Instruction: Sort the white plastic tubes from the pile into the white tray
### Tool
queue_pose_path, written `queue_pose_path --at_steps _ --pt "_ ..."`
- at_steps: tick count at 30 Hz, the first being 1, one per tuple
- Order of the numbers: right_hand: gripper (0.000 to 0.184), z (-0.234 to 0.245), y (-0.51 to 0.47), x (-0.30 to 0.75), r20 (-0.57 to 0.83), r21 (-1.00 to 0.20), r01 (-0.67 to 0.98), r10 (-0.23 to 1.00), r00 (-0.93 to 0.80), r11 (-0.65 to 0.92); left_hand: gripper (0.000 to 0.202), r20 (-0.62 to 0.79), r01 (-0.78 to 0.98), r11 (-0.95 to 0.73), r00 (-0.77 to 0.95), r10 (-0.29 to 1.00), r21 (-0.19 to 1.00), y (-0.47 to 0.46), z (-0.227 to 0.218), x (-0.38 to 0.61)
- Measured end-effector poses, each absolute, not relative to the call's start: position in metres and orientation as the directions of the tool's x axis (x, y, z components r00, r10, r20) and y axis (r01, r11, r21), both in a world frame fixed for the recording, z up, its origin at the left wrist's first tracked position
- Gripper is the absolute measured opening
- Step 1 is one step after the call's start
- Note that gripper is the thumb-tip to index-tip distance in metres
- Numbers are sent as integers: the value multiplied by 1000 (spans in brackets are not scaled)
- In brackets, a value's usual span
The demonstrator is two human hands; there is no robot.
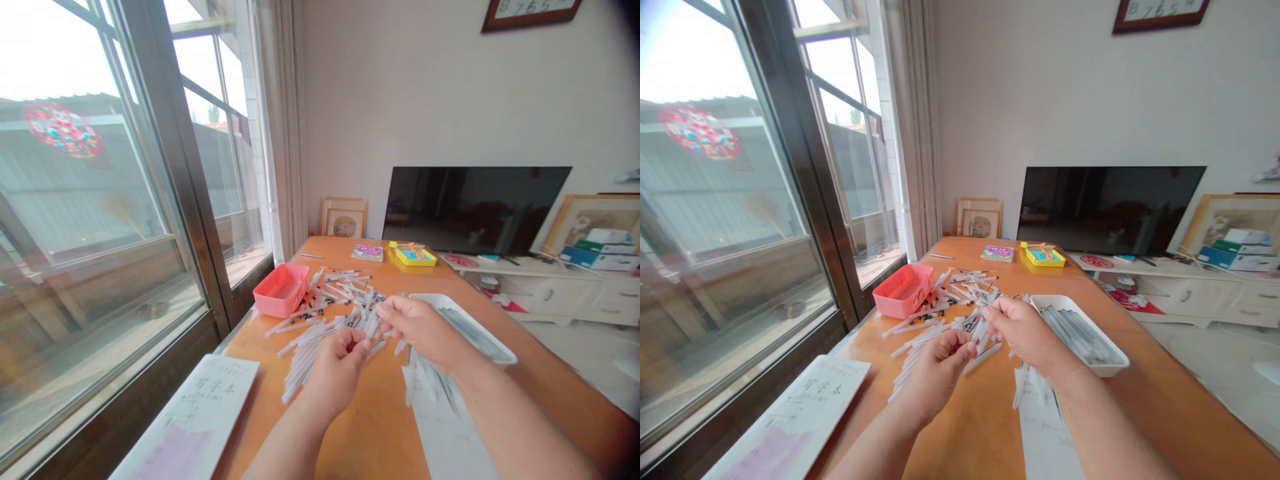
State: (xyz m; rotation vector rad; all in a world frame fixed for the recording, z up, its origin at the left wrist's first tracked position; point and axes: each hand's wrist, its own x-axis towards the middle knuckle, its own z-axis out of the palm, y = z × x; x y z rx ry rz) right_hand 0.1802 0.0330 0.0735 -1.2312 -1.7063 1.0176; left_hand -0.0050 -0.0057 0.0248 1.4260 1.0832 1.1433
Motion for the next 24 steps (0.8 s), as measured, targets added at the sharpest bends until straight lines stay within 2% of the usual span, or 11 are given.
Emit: queue_pose_path --at_steps 5,11,20,24 --pt "37 75 33 186 109 -943 269 945 -308 197 32 68 -9 -68 230 971 998 -10 32 -7" --pt "37 74 31 178 110 -936 296 957 -269 191 28 79 -51 -70 198 977 996 -10 30 -5" --pt "35 61 34 166 153 -928 314 974 -166 199 13 202 112 -199 -19 979 974 -8 22 -2" --pt "37 59 34 163 150 -925 329 977 -150 192 11 259 168 -255 -2 966 952 -5 17 -4"
